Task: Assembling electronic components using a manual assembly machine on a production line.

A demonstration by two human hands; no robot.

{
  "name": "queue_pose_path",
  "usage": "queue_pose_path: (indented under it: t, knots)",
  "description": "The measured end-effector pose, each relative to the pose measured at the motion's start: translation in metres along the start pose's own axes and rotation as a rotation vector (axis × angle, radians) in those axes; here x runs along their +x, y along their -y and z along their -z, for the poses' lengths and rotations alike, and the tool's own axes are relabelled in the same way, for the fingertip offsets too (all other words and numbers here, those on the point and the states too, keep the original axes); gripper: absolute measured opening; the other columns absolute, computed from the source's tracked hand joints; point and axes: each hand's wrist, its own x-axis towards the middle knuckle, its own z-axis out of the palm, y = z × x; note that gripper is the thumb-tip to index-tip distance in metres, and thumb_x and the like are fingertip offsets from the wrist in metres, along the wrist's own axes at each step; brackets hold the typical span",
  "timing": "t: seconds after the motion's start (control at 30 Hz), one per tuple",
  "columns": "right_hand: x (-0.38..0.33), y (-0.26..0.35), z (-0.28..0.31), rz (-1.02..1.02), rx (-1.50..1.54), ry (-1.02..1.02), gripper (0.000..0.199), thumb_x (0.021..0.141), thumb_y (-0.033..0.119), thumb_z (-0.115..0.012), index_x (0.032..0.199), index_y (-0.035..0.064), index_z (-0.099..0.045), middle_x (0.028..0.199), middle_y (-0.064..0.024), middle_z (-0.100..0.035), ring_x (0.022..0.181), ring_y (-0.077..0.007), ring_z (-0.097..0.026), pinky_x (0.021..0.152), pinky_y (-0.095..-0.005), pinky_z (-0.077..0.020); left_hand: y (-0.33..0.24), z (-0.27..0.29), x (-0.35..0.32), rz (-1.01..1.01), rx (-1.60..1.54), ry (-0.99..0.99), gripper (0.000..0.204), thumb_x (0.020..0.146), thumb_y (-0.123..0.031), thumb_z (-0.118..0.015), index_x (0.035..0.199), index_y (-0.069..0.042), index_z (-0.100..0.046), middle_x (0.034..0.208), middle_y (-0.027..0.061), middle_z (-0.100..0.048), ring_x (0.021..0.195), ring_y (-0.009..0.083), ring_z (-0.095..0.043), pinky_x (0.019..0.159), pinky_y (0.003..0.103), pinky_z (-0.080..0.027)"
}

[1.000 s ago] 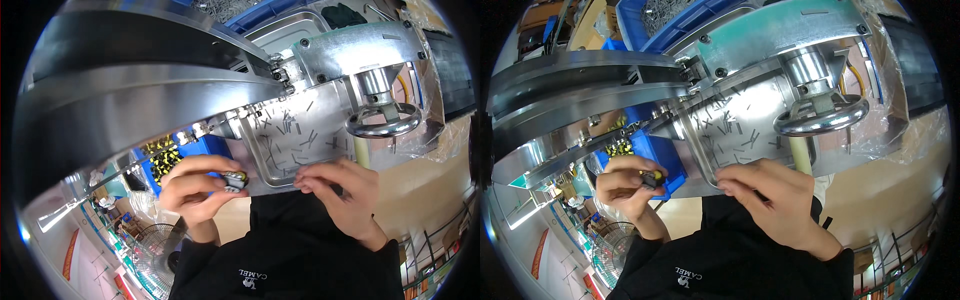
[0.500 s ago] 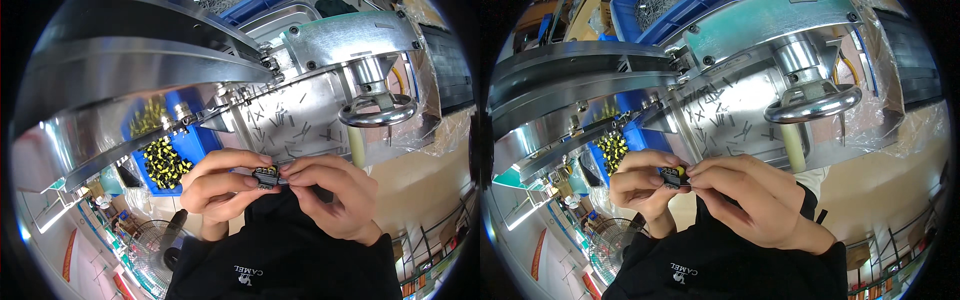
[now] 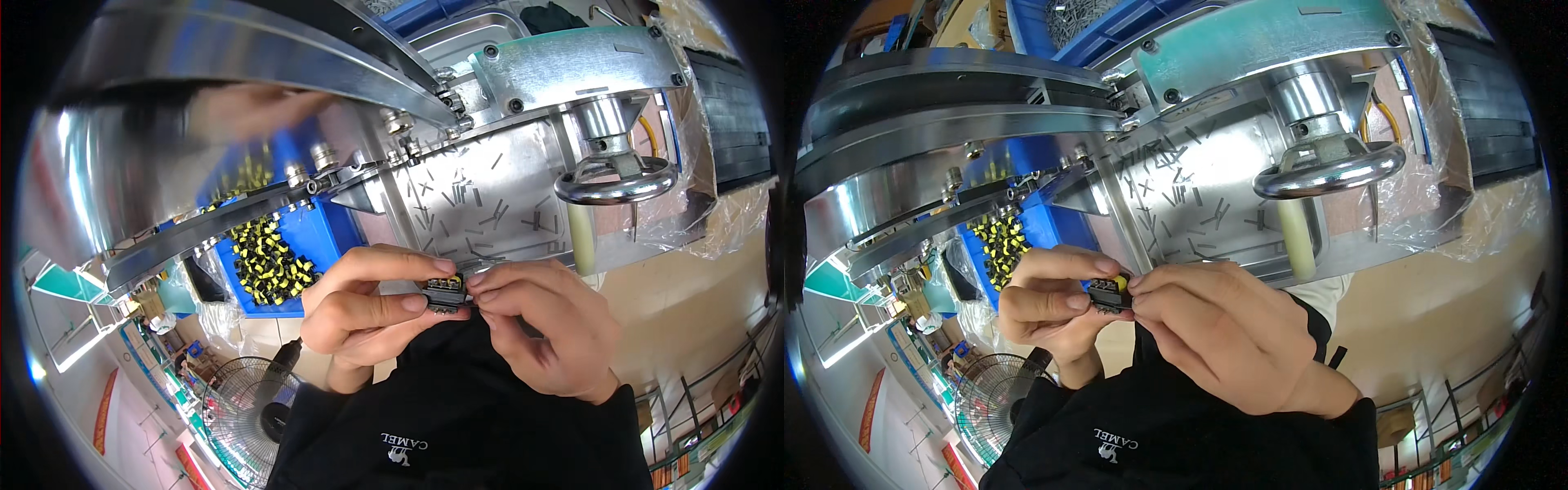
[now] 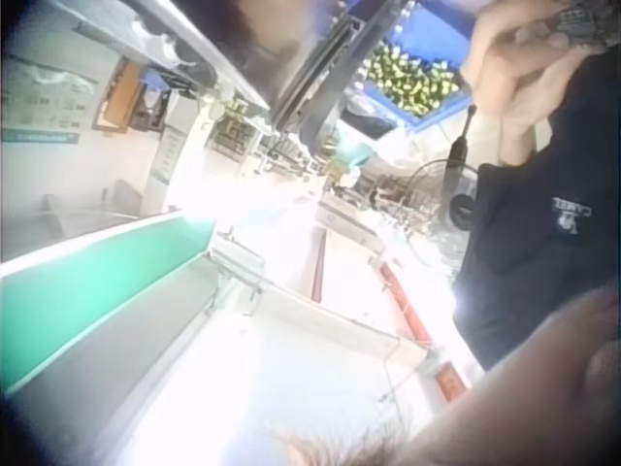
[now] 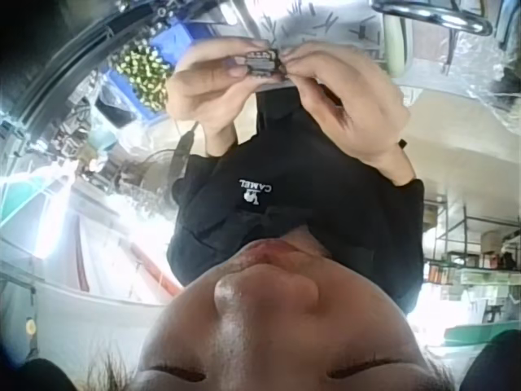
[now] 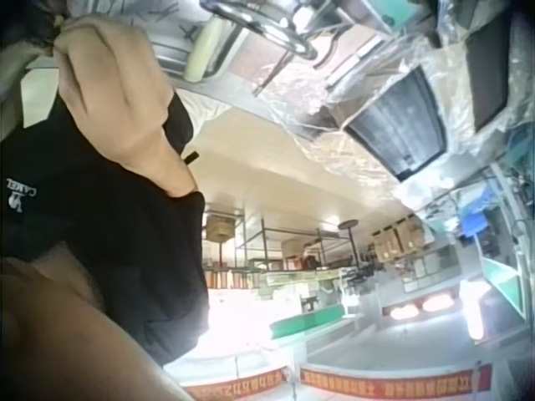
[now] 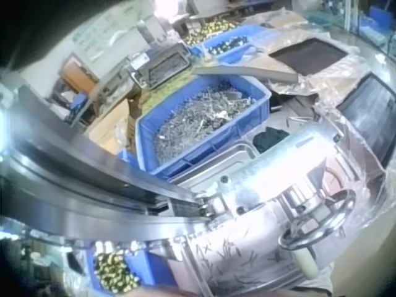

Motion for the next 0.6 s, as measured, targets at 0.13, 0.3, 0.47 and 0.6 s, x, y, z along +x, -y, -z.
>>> queue_pose_path:
  t: [0.13,0.3,0.47,0.6]
  knots:
    - [-0.004,0.001,-0.006,0.060,-0.104,-0.049,0.023,0.077,-0.010,-0.074,0.098,-0.0027,-0.068,0.097,-0.0160,-0.072,0.085,-0.0286,-0.072,0.072,-0.0339,-0.0586,-0.002,-0.002,0.001,-0.002,0.032,-0.010,0.032,0.071,0.002,-0.088,0.089,0.004,-0.062,0.099,0.0295,-0.068,0.087,0.0338,-0.074,0.072,0.036,-0.064]
    - [-0.004,-0.005,0.000,0.119,-0.236,0.004,0.024,0.079,-0.004,-0.077,0.102,-0.0053,-0.070,0.098,-0.0162,-0.069,0.081,-0.0262,-0.071,0.066,-0.0300,-0.0586,-0.003,0.000,0.007,-0.044,0.209,0.112,0.026,0.071,-0.001,-0.088,0.091,0.005,-0.072,0.096,0.0244,-0.070,0.083,0.0299,-0.074,0.069,0.032,-0.062]
    - [-0.004,-0.007,0.007,-0.325,0.281,0.078,0.020,0.086,-0.004,-0.074,0.106,-0.0029,-0.072,0.099,-0.0132,-0.068,0.086,-0.0211,-0.072,0.074,-0.0275,-0.0596,-0.001,0.000,0.002,-0.037,0.154,0.097,0.027,0.068,-0.002,-0.089,0.091,0.004,-0.075,0.092,0.0208,-0.071,0.083,0.0285,-0.074,0.069,0.032,-0.062]
    - [-0.009,-0.009,0.003,-0.609,0.681,0.073,0.021,0.087,-0.005,-0.074,0.107,-0.0026,-0.067,0.104,-0.0113,-0.067,0.093,-0.0138,-0.069,0.080,-0.0261,-0.0596,-0.004,0.000,0.000,-0.040,0.172,0.130,0.023,0.069,-0.007,-0.090,0.082,0.001,-0.072,0.091,0.0203,-0.069,0.081,0.0288,-0.073,0.070,0.034,-0.062]
